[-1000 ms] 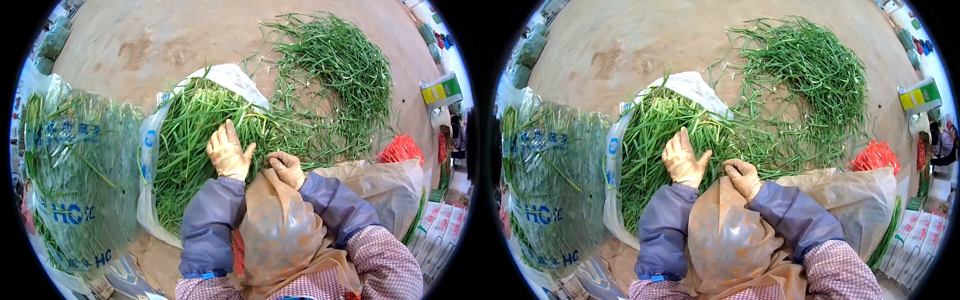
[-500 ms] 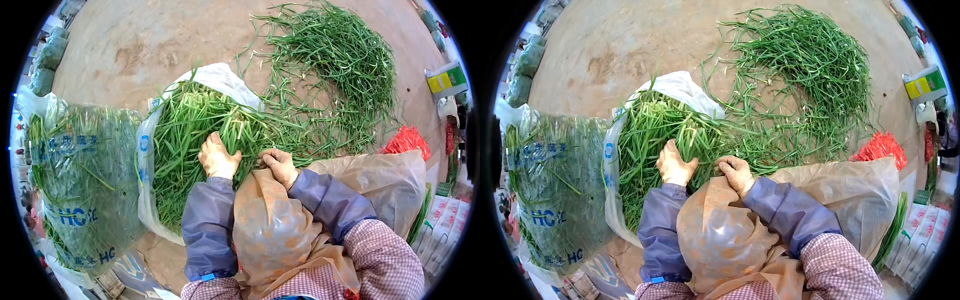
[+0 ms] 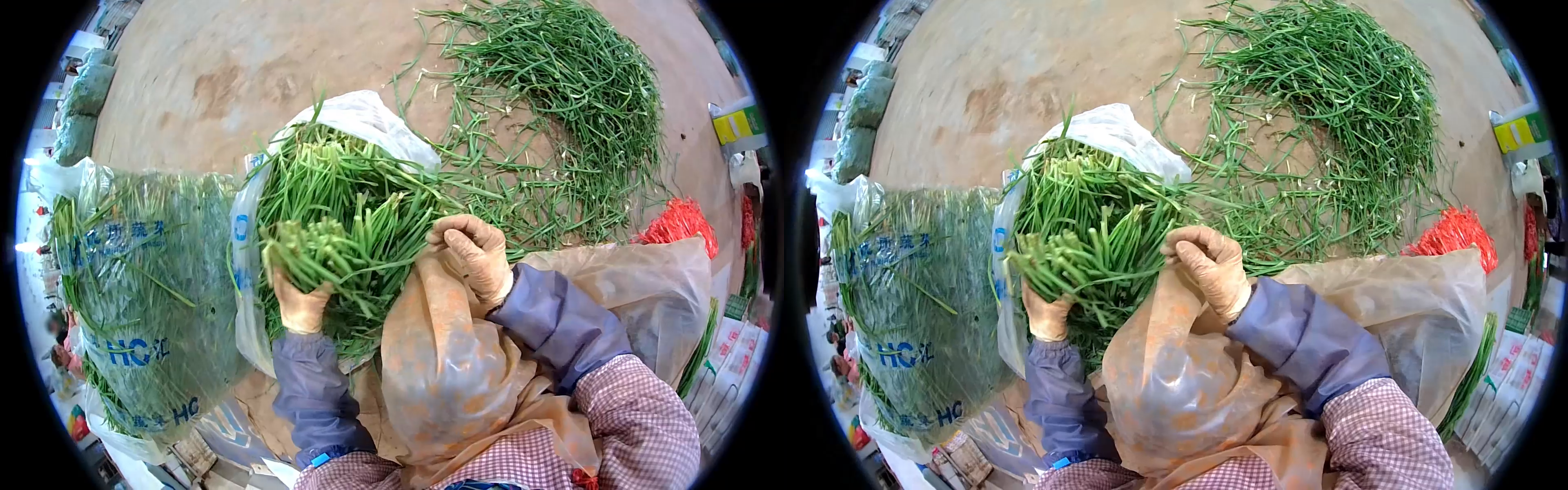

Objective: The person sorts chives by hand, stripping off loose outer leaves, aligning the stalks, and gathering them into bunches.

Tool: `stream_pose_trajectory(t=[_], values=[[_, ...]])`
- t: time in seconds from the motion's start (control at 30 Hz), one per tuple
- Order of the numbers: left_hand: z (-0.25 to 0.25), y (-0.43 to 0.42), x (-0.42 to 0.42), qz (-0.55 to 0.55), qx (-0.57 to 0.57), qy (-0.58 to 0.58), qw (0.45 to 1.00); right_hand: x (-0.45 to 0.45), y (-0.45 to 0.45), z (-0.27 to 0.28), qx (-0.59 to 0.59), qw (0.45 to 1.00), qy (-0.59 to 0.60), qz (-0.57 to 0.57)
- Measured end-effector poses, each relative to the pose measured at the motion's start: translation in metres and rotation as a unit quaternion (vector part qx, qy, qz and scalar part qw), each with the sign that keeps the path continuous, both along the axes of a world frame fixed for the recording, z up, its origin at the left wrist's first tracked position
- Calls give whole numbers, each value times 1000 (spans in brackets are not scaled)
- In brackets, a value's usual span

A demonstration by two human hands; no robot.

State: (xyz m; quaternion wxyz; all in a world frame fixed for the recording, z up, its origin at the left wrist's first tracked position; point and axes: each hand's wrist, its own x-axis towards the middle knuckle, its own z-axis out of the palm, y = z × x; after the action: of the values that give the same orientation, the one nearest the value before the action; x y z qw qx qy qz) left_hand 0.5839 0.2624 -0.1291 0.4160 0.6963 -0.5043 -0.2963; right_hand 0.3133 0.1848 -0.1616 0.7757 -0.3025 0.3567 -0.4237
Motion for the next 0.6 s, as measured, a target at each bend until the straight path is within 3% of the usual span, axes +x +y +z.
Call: stream_pose_trajectory(t=[0.07, 0.13, 0.2, 0.23, 0.27, 0.37, 0.4, 0.43, 0.53, 0.57, 0.6], values=[[-9, 11, 8, 62, 1, 158, 986, 13, -6, 28, -58, 997, 10, 41], [-11, 16, 12, 123, -21, 347, 930, 32, -16, 33, -92, 985, 4, 146], [-4, 17, 5, 58, -42, 196, 978, 56, -20, 12, -111, 976, 43, 185], [-6, 15, 3, 73, -36, 197, 977, 67, -22, -3, -85, 975, 32, 200], [-8, 14, 9, 30, -30, 63, 997, 77, -21, -6, -67, 977, 13, 203], [-8, 14, 1, 59, 8, 191, 980, 93, -15, -2, -39, 971, -62, 229], [-18, 15, 7, 28, 5, 61, 998, 100, -9, -6, -41, 969, -106, 220], [-8, 14, -10, 84, 10, 182, 980, 101, -7, 1, -63, 970, -101, 214], [-21, 15, -26, 17, -46, 53, 997, 102, -6, 15, -120, 969, -51, 208], [-24, 14, -37, 138, -39, 283, 948, 101, -4, 17, -136, 967, -35, 212], [-26, 18, -42, 89, -18, 122, 988, 100, -3, 17, -151, 964, -19, 217]])
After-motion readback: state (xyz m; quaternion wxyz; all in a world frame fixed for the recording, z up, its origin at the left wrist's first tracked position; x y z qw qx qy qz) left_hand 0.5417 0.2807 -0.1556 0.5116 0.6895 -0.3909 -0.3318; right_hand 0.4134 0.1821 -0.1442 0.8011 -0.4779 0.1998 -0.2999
